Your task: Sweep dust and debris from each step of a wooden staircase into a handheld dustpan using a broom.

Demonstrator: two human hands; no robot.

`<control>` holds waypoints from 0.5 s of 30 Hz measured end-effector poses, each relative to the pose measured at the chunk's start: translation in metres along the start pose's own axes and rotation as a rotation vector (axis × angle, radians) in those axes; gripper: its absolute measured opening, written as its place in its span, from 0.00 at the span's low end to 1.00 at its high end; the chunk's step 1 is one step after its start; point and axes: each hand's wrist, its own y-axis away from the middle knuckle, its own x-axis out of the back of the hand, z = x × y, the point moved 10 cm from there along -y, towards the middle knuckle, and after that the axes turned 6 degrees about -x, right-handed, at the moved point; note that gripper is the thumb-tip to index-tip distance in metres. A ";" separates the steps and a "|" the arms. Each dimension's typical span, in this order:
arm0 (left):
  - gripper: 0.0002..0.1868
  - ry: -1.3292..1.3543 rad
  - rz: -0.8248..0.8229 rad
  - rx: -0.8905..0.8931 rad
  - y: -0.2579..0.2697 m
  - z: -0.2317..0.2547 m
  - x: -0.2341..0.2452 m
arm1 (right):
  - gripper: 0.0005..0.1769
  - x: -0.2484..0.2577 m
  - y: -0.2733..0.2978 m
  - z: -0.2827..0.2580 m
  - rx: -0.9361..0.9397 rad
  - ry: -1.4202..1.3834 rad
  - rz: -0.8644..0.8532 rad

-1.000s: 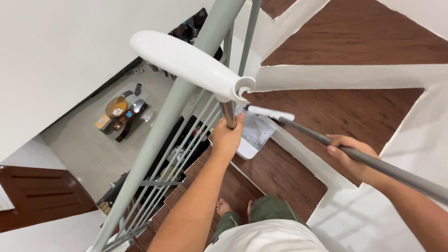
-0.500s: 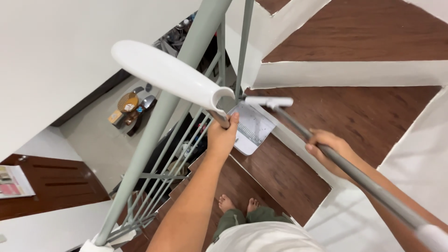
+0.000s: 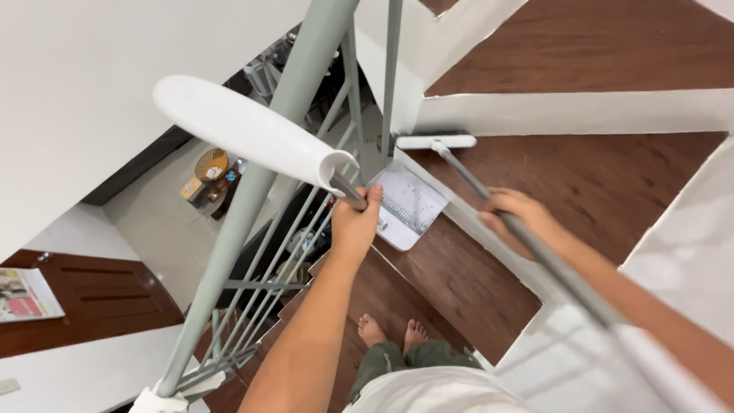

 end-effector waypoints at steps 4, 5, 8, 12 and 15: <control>0.21 -0.002 0.017 -0.030 -0.006 0.007 -0.001 | 0.07 -0.036 -0.015 0.018 -0.243 -0.249 -0.080; 0.21 -0.005 0.010 -0.030 -0.005 0.009 -0.001 | 0.07 -0.031 -0.004 0.019 -0.247 -0.253 -0.076; 0.22 0.093 0.000 0.021 -0.008 0.007 -0.003 | 0.10 -0.009 0.022 -0.019 0.145 0.299 -0.154; 0.22 0.077 -0.018 0.061 0.005 0.007 0.004 | 0.11 0.076 0.056 0.026 -0.328 0.021 -0.003; 0.22 0.105 -0.056 0.134 0.007 0.006 -0.002 | 0.12 0.119 0.065 0.035 -0.247 0.240 0.191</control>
